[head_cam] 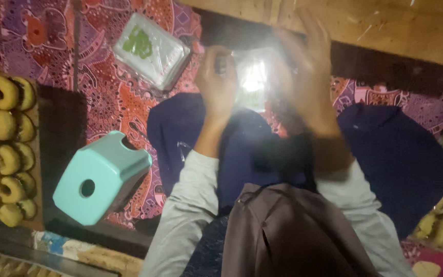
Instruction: The person sits on the floor and repeatedly picks up ring-shaped pastries from a wooden board, places each into a clear plastic bag, and sets the bagged pastry into a nearby basket. The process is repeated for multiple pastries throughout the clip.
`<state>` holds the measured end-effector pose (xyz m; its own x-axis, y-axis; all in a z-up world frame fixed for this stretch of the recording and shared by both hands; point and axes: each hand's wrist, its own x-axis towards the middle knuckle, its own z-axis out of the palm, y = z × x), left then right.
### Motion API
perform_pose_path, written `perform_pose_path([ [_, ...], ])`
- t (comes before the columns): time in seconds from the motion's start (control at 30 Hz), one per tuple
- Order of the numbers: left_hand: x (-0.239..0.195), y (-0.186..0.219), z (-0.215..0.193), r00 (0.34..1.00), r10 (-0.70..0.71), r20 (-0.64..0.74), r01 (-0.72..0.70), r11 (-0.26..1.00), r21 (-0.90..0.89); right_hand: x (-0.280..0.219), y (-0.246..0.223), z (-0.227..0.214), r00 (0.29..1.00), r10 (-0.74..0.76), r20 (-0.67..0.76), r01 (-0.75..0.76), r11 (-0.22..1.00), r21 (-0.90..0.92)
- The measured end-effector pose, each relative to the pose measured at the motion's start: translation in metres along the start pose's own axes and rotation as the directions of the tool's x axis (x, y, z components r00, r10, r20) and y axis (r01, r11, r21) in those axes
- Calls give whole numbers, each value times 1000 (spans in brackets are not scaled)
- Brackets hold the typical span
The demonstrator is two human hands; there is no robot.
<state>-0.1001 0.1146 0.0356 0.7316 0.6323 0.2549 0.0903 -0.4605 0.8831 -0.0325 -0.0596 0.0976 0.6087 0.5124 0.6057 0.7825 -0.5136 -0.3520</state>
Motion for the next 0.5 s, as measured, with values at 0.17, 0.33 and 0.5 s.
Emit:
perform_pose_path([
  [0.17, -15, 14, 5, 983, 168, 79, -149, 967, -207, 2, -21, 5, 939, 138, 315, -240, 919, 313],
  [0.33, -4, 15, -2, 917, 382, -118, -398, 844, -359, 18, -8, 45, 959, 52, 277, -167, 896, 411],
  [0.5, 66, -30, 9, 912, -292, 288, 280, -71, -957, 78, -26, 55, 797, -233, 558, -15, 915, 403],
])
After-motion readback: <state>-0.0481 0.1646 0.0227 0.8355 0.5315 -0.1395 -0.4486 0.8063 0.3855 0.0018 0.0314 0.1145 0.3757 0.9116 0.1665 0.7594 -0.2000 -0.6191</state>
